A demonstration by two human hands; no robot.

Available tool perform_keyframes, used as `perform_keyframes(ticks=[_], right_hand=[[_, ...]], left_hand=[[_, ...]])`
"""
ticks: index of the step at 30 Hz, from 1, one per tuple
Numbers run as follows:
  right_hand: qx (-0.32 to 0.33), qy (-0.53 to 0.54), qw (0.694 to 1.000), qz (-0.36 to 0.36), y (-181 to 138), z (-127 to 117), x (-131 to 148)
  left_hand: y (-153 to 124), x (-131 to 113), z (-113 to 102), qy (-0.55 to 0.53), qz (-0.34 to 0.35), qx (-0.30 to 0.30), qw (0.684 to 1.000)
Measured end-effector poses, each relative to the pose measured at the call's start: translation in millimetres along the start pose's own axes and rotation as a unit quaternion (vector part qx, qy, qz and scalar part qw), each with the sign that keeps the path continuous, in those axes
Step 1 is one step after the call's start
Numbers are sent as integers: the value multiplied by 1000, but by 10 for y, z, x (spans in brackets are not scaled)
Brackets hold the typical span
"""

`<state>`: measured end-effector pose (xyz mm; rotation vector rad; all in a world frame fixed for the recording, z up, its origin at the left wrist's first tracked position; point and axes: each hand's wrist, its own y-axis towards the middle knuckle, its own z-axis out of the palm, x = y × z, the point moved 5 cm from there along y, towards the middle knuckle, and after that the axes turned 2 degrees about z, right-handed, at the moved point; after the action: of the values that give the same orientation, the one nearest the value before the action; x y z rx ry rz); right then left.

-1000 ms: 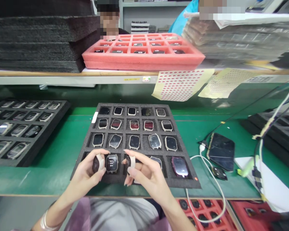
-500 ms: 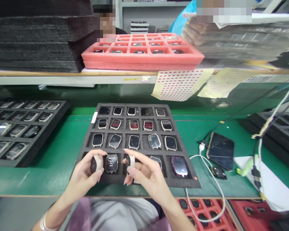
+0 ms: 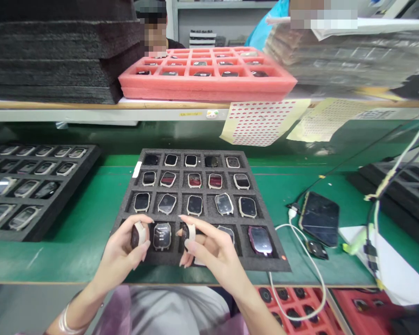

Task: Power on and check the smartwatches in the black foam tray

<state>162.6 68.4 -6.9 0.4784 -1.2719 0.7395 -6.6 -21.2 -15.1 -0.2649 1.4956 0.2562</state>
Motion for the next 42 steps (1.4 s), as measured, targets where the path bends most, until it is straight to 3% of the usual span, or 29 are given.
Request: perform_keyframes(ticks=[3,9,14,34,42], right_hand=[[11,-4,1000,-6,15,13,11],[42,24,999,3,48,24,32],[32,29,999,15,58,12,2],[-33,20,999,-8,26,-4,-68],[28,-16,999,-27,17,61,53]], left_hand=[[16,1,28,-18,-15,19,1000],[90,-3,80,-170,-38,89,981],[114,30,75,-239,-86,92,963],[89,-1,111,-182,-69,136,971],[47,-4,95,1,-76,85,993]])
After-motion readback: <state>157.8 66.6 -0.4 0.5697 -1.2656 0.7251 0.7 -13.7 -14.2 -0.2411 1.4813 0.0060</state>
